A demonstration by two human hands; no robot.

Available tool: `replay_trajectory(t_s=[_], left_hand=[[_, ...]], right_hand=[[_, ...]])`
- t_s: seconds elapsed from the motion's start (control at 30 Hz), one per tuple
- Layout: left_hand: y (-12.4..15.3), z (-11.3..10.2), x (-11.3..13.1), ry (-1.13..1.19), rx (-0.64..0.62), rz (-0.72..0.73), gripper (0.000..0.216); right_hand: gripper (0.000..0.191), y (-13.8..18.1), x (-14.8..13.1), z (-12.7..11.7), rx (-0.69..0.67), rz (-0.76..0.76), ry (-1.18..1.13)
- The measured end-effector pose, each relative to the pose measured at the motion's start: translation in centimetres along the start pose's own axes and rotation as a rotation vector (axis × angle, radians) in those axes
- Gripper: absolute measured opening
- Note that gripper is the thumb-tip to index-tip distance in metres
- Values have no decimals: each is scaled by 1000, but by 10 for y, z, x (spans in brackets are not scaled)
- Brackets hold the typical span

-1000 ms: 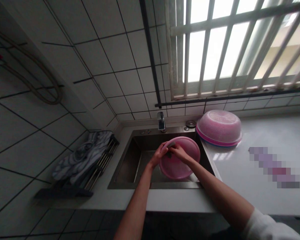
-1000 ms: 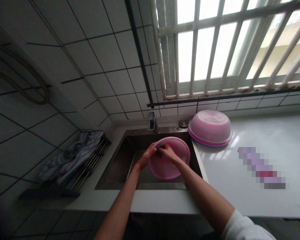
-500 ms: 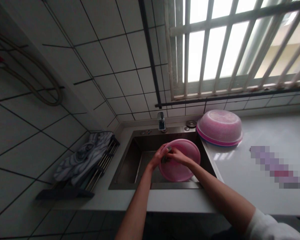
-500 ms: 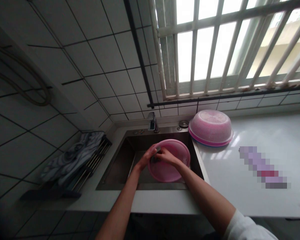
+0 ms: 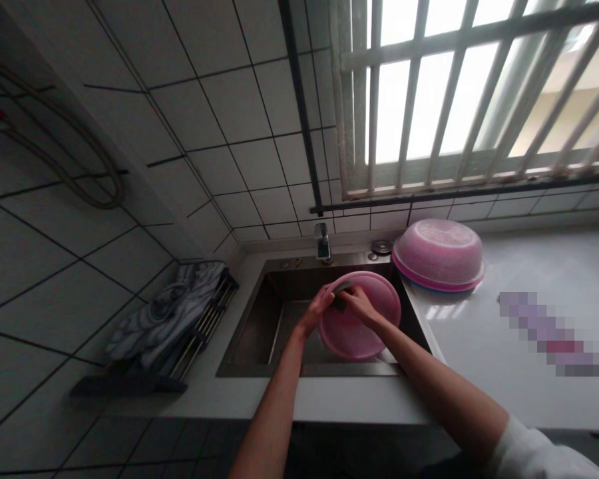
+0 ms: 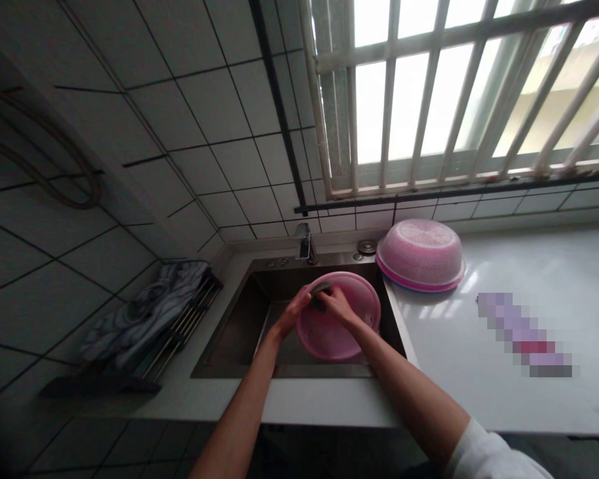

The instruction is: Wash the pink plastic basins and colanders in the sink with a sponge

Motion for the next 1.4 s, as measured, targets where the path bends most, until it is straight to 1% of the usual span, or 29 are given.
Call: replay_trajectory(t_s=[0.03, 0.07, 0.1, 0.2, 0.23, 0.27, 0.3, 0.4, 0.43, 0.47, 0.57, 0.6, 0.63, 0.67, 0.73, 0.77, 0.8, 0.83, 0.93, 0.97, 1.0, 1.1, 1.13, 1.17, 1.2, 1.3, 1.33, 1.37, 1.4], left_hand=[[0, 0, 0, 6, 1, -1, 59], [0, 0, 0, 6, 1, -2, 59], [1, 0, 0, -1, 0, -3, 59], [2, -1, -1, -34, -15, -7, 57], [1, -1, -1, -39, -19, -7, 57], [1, -1, -2, -39, -20, -7, 57], [1, -2, -3, -36, -18, -2, 58], [0, -2, -3, -14, -6, 14, 59], [0, -2, -3, -13, -4, 16, 59], [0, -2, -2, -16, 0, 18, 59], [1, -1, 1, -40, -10, 14, 58], [1, 0, 1, -41, -16, 12, 57], [1, 0, 2, -37, -22, 13, 56], [1, 1, 2, -31, -25, 18, 56], [0, 1, 3, -19, -22, 33, 56], [0, 1, 2, -17, -20, 37, 56], [0, 0, 2, -19, -15, 39, 56], [0, -1, 2, -26, -10, 38, 56], [1, -4, 1, -49, 8, 32, 56], [2, -5, 1, -50, 14, 27, 56], [1, -5, 1, -46, 15, 21, 57], [1, -2, -1, -9, 7, 9, 58], [1, -2, -2, 2, 5, 7, 59], [1, -2, -3, 7, 4, 3, 58], [1, -2, -4, 6, 8, -4, 58], [2, -6, -6, -34, 26, -13, 58], [2, -7, -5, -47, 27, -7, 59], [1, -7, -5, -54, 24, -1, 59], [1, -6, -5, -55, 20, 5, 60]], right_hand=[[29, 0, -1, -6, 56, 0, 5], [28, 0, -1, -8, 62, 3, 8], [28, 0, -1, -4, 20, 5, 7], [28, 2, 1, 22, -230, 17, -13], [28, 3, 2, 27, -282, 21, -19], [29, 4, 3, 28, -286, 25, -24], [29, 3, 3, 25, -242, 29, -27], [30, 1, 1, 3, -8, 27, -27], [30, 2, 0, 1, 21, 26, -28], [30, 2, -1, 2, 3, 27, -27], [30, 4, -3, 21, -214, 33, -15], [30, 4, -3, 25, -257, 33, -13], [30, 4, -3, 24, -255, 33, -14], [31, 2, -2, 19, -210, 32, -19], [32, 0, 0, 6, -67, 26, -27], [32, 0, 1, 3, -25, 22, -30], [32, 0, 2, 4, -25, 16, -32], [31, 0, 2, 9, -68, 9, -32], [29, 4, 2, 32, -277, -2, -27], [28, 4, 3, 34, -295, -3, -26], [28, 4, 3, 30, -261, -2, -24], [28, 0, 5, 0, 5, 11, -5], [27, 0, 6, -7, 73, 12, 6], [26, -1, 6, -9, 90, 9, 15], [26, -1, 7, -6, 56, 3, 19], [25, 0, 9, 21, -194, -16, 19], [25, 1, 9, 28, -256, -16, 14], [25, 1, 10, 29, -271, -15, 8], [26, 1, 9, 25, -235, -13, 1]])
Point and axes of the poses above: each hand's wrist, its own y-axis away from the middle knuckle, its own z-axis out of the palm, x = y × z, the point moved 8 cm from there along -y, towards the middle knuckle, and after that the axes turned 7 degrees about -x, right-handed, at the moved point
